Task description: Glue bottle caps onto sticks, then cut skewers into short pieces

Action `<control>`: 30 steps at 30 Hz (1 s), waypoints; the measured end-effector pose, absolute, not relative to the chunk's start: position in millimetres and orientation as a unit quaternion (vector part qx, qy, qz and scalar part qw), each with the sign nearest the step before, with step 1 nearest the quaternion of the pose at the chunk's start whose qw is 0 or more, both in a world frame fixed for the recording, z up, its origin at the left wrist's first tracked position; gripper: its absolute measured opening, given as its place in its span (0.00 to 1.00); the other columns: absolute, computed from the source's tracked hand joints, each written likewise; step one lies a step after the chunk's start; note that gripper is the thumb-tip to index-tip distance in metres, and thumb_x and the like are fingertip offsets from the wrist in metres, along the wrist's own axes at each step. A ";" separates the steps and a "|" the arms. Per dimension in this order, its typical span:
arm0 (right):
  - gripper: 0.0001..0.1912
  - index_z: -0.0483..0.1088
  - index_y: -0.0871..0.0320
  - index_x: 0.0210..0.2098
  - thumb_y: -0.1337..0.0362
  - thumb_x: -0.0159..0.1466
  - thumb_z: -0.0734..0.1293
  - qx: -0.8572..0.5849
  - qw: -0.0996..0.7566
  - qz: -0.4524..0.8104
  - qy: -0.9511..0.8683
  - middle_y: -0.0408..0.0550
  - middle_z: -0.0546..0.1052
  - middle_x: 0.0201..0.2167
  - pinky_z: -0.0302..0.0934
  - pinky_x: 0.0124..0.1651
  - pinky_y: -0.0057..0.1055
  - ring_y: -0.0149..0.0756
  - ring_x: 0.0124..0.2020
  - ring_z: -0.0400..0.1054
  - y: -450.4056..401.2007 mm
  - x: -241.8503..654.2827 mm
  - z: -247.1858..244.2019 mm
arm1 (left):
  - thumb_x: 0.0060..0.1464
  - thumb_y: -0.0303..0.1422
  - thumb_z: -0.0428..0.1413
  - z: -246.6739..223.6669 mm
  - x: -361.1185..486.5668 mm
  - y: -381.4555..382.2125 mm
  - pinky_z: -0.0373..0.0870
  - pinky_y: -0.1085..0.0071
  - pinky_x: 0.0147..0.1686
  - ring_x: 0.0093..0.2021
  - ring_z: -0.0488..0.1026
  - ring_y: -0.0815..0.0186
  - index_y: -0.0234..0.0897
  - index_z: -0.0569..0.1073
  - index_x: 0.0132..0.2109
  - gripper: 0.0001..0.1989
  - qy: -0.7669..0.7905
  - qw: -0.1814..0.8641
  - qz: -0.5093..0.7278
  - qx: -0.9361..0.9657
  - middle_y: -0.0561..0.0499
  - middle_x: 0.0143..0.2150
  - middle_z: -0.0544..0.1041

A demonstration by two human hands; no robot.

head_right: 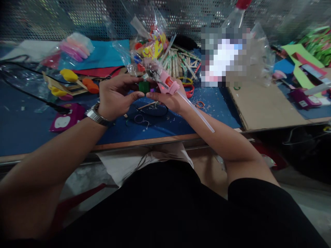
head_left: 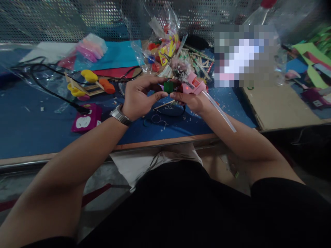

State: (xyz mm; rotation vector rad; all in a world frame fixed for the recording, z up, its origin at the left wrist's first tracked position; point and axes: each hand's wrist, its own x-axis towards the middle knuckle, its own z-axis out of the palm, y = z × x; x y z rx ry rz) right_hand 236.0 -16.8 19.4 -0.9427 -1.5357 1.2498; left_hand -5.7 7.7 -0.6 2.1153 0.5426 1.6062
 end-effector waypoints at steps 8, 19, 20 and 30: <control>0.34 0.84 0.53 0.54 0.42 0.56 0.87 -0.350 0.486 0.437 -0.671 0.43 0.83 0.38 0.72 0.28 0.31 0.30 0.26 0.70 -11.4 235.3 11.6 | 0.54 0.51 0.77 -4.4 -6.6 11.0 0.83 0.67 0.38 0.40 0.83 0.67 0.47 0.87 0.58 0.27 0.191 0.192 0.586 0.764 0.51 0.47 0.88; 0.35 0.84 0.54 0.52 0.40 0.54 0.87 -0.362 0.485 0.429 -0.670 0.46 0.84 0.40 0.73 0.31 0.32 0.35 0.33 0.75 -9.7 236.1 9.8 | 0.57 0.49 0.77 -1.4 -5.8 6.2 0.82 0.66 0.36 0.39 0.84 0.66 0.51 0.87 0.58 0.24 0.192 0.180 0.588 0.765 0.51 0.46 0.88; 0.35 0.84 0.54 0.52 0.41 0.54 0.87 -0.358 0.488 0.432 -0.669 0.45 0.84 0.39 0.72 0.30 0.31 0.34 0.31 0.73 -9.5 236.3 10.0 | 0.57 0.49 0.76 -0.8 -5.7 5.5 0.82 0.65 0.36 0.38 0.84 0.66 0.52 0.87 0.58 0.24 0.195 0.173 0.586 0.767 0.52 0.45 0.88; 0.32 0.74 0.53 0.35 0.38 0.52 0.87 -0.347 0.496 0.512 -0.610 0.38 0.73 0.27 0.63 0.27 0.31 0.30 0.26 0.65 -19.9 227.8 18.5 | 0.59 0.44 0.77 5.2 -6.4 3.7 0.84 0.67 0.38 0.41 0.83 0.69 0.54 0.84 0.61 0.25 0.187 0.187 0.572 0.776 0.52 0.54 0.87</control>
